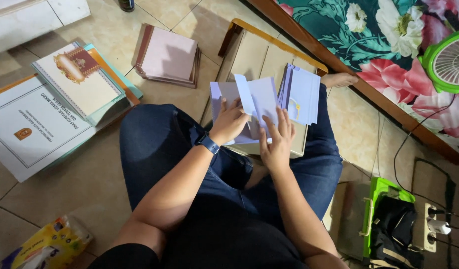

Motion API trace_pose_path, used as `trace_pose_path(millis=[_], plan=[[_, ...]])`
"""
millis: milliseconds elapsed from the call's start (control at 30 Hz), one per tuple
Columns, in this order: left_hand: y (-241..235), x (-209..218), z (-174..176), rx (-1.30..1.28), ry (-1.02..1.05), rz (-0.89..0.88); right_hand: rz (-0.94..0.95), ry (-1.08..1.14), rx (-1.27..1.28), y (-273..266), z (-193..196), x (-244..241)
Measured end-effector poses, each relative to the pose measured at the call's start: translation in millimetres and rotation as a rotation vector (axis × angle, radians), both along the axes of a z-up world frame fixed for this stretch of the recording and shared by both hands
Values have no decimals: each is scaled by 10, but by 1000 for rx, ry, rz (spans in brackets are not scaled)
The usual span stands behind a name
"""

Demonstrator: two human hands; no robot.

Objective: The person folds paper documents and inserts them into envelopes on a small workspace.

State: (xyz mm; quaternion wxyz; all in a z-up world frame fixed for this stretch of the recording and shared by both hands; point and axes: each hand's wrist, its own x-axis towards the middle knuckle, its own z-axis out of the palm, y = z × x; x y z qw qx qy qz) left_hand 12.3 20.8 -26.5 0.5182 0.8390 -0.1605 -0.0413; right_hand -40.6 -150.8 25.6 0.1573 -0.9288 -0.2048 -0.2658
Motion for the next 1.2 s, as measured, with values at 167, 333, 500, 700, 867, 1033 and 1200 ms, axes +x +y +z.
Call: trace_pose_path(millis=[167,333,500,700,867,1033,1200], plan=[[18,7,63,-135,48,40,163,253,228,58,-67,10],[58,-7,42,-162,25,57,184,493,383,54,-48,-53],[8,123,-191,4,-159,1,173,523,419,42,-81,-27],[76,4,29,-68,-33,25,244,496,490,45,-52,-34],[89,-20,99,-106,-4,27,279,502,533,-28,-123,-13],[95,-63,195,-86,12,26,298,510,582,-41,-106,-13],[73,-69,191,-72,-37,80,272,467,576,-98,-214,-5]])
